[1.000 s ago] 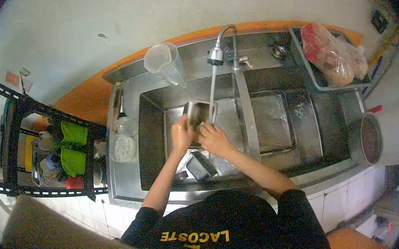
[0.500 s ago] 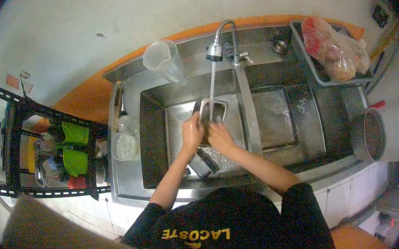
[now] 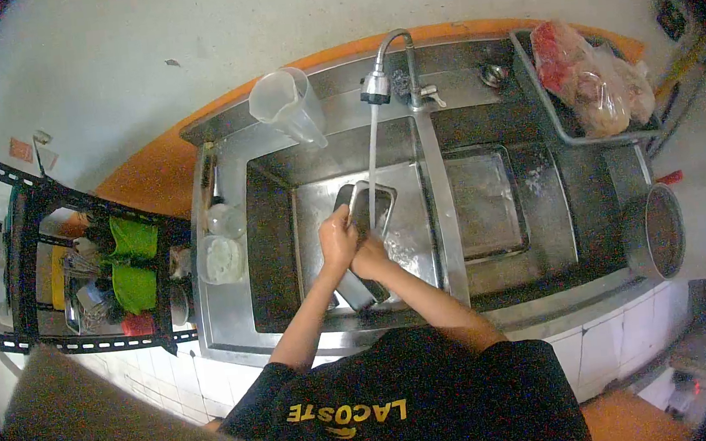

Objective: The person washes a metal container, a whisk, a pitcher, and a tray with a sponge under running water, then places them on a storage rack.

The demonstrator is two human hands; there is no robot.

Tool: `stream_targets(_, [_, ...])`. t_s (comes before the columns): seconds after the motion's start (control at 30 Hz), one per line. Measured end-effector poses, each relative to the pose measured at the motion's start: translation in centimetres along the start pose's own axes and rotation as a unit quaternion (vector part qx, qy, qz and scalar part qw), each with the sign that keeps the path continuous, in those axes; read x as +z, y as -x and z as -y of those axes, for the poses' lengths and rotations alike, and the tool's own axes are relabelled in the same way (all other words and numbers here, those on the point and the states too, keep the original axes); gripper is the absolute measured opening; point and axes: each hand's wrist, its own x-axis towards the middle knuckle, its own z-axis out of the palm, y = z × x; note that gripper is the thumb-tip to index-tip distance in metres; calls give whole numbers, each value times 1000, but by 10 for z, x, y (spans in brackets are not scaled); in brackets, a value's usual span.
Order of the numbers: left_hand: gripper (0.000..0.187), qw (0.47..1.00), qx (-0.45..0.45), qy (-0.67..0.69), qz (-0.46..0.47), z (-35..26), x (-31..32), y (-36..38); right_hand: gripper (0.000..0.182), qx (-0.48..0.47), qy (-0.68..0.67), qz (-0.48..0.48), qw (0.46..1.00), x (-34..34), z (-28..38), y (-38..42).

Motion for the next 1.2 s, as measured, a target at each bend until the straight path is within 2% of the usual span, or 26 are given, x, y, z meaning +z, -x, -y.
stream_targets(0.03, [9, 1000, -15, 3, -3, -1, -1, 1, 35, 14, -95, -11, 995, 1, 1, -3])
stream_targets(0.13, [10, 999, -47, 17, -14, -3, -7, 1, 32, 45, -120, 45, 991, 5, 3, -2])
stream_targets(0.23, [11, 998, -54, 14, -37, 9, -12, 2, 27, -116, -47, -61, 990, -2, 4, 16])
stream_targets(0.27, [11, 998, -52, 11, -47, 14, -13, 2, 29, -115, 9, -21, 993, -12, 9, 24])
stream_targets(0.37, [10, 998, -51, -46, 13, 23, -17, 9, 37, -120, 179, 70, 974, -24, 5, 41])
stream_targets(0.47, [11, 992, -117, -39, 33, 24, -11, 21, 36, -187, 441, 110, 871, -19, -15, 30])
stream_targets(0.57, [13, 983, -140, -61, 106, 30, -10, 21, 24, -274, 411, 109, 863, -31, -25, 22])
stream_targets(0.67, [19, 976, -148, -14, 161, 42, -16, 17, 24, -416, 314, 97, 848, -41, -28, 18])
stream_targets(0.77, [31, 947, -141, 112, 266, 100, 2, 17, 19, -373, 343, 137, 851, -40, -30, 8])
stream_targets(0.8, [35, 931, -144, 156, 296, 110, 1, 16, 18, -330, 299, 146, 883, -43, -26, 6])
stream_targets(0.87, [41, 894, -221, 284, 269, 87, -28, 3, 16, -240, 202, 164, 935, -49, -16, 4])
stream_targets(0.9, [45, 867, -257, 346, 251, 76, -38, -2, 16, -190, 147, 116, 964, -49, -19, 1])
stream_targets(1.0, [52, 919, -216, 287, 163, 75, -45, 17, 25, -38, -39, -14, 998, -46, -30, -15])
stream_targets(1.03, [57, 923, -224, 267, 166, 76, -40, 30, 27, 9, -112, -43, 993, -44, -30, -20])
stream_targets(1.07, [66, 880, -282, 339, 176, 55, -42, 41, 29, 57, -185, -72, 978, -40, -33, -25])
stream_targets(1.1, [70, 903, -257, 287, 190, 59, -29, 53, 29, 76, -302, -70, 948, -32, -40, -38])
stream_targets(1.13, [75, 922, -231, 234, 205, 65, -18, 62, 40, 125, -453, -55, 881, -52, -9, -32])
stream_targets(1.17, [83, 825, -360, 399, 174, 29, -34, 56, 48, 174, -503, -49, 845, -68, 21, -23])
stream_targets(1.2, [84, 810, -365, 436, 144, 28, -30, 54, 55, 222, -549, -43, 805, -74, 39, -19])
